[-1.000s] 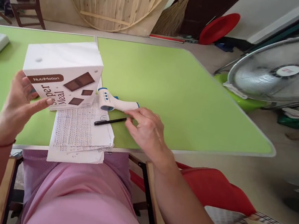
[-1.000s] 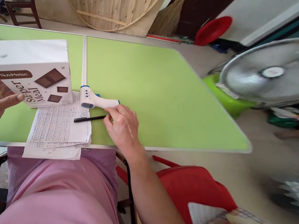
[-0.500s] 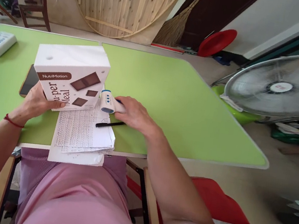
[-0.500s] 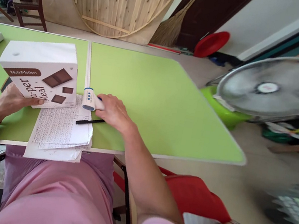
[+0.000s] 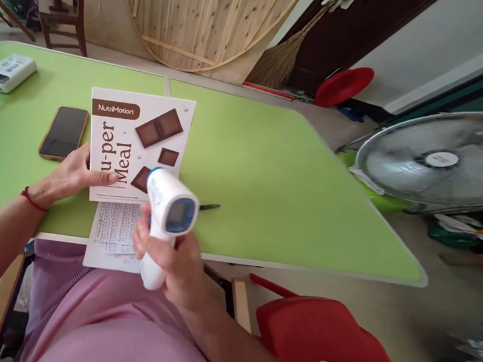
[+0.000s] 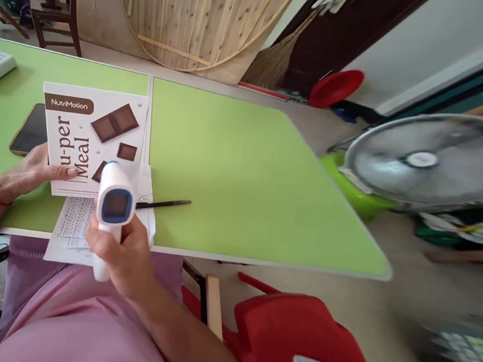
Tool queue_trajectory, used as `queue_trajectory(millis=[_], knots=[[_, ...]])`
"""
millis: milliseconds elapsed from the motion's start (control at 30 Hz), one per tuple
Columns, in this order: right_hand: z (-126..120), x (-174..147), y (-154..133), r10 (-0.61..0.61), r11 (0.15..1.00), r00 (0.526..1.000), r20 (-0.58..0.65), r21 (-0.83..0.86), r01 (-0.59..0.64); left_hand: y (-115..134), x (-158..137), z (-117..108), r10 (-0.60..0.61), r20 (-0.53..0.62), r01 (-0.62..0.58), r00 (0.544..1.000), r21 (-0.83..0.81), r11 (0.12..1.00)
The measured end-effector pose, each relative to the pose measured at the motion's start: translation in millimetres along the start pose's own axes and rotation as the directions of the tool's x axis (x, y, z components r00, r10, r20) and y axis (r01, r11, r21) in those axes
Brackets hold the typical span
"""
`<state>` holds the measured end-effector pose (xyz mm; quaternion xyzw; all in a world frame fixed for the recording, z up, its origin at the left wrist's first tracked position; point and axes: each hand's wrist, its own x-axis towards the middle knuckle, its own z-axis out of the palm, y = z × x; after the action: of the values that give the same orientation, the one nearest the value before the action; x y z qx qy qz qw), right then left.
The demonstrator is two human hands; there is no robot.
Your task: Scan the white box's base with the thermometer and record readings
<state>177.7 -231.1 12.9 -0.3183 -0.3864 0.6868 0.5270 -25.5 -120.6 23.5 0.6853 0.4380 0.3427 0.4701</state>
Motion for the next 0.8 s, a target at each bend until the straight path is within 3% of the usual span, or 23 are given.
queue_trajectory(millis=[100, 300, 800], knots=[[-1, 1, 16, 0.067, 0.996, 0.997, -0.035, -0.053, -0.068, 4, 0, 0, -0.005, 0.025, 0.006, 1.000, -0.015, 1.000], [-3, 4, 19, 0.053, 0.989, 0.992, -0.117, -0.131, -0.069, 6, -1, 0, -0.011, 0.028, 0.011, 1.000, 0.000, 1.000], [-3, 7, 24, 0.062, 0.991, 0.993, -0.099, -0.108, -0.073, 5, 0, 0, -0.005, 0.028, 0.005, 1.000, -0.001, 1.000]])
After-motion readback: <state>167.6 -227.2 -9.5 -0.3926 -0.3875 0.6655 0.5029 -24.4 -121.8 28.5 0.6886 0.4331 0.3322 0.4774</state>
